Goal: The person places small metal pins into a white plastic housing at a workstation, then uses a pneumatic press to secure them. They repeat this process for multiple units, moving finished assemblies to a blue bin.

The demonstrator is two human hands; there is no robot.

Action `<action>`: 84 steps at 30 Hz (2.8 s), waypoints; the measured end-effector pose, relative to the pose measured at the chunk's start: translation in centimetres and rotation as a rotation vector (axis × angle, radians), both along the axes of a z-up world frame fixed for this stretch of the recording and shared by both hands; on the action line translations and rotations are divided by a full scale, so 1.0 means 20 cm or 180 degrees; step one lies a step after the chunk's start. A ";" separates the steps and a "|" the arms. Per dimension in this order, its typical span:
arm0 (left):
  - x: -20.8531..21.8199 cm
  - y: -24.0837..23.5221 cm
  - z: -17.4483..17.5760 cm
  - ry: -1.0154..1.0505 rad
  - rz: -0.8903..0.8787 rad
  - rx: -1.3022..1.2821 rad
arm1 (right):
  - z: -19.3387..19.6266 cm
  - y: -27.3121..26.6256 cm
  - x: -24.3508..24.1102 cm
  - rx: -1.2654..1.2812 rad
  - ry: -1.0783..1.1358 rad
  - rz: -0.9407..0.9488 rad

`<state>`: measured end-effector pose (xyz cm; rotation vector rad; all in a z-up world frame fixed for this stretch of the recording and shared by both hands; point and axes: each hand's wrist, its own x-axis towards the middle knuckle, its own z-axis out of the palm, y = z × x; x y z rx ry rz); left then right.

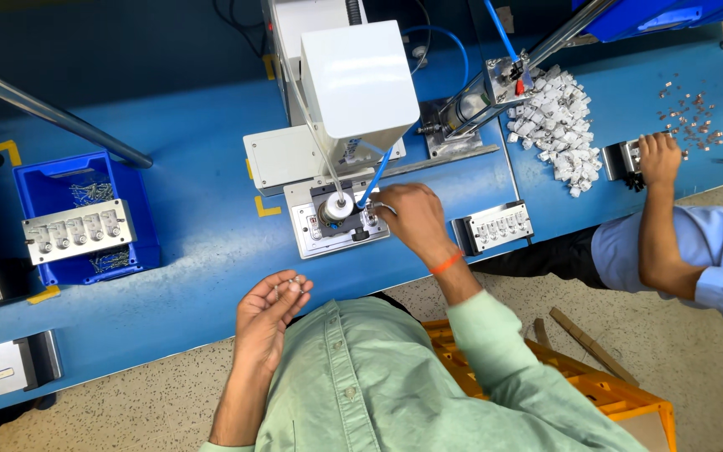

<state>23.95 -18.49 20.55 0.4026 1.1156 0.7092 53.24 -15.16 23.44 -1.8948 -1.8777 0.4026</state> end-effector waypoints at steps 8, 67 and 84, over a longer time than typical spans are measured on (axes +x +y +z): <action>0.23 0.06 0.09 -0.0350 -0.0891 0.0317 | 0.22 -0.28 -0.18 -0.0162 0.1964 0.0459; 0.39 0.10 0.05 -0.0555 -0.1016 -0.0086 | 0.13 -0.34 -0.09 0.0448 0.1817 0.0342; 0.02 -0.08 -0.13 0.0131 -0.0442 -0.0125 | -0.26 -0.01 -0.02 0.0088 0.0339 -0.0073</action>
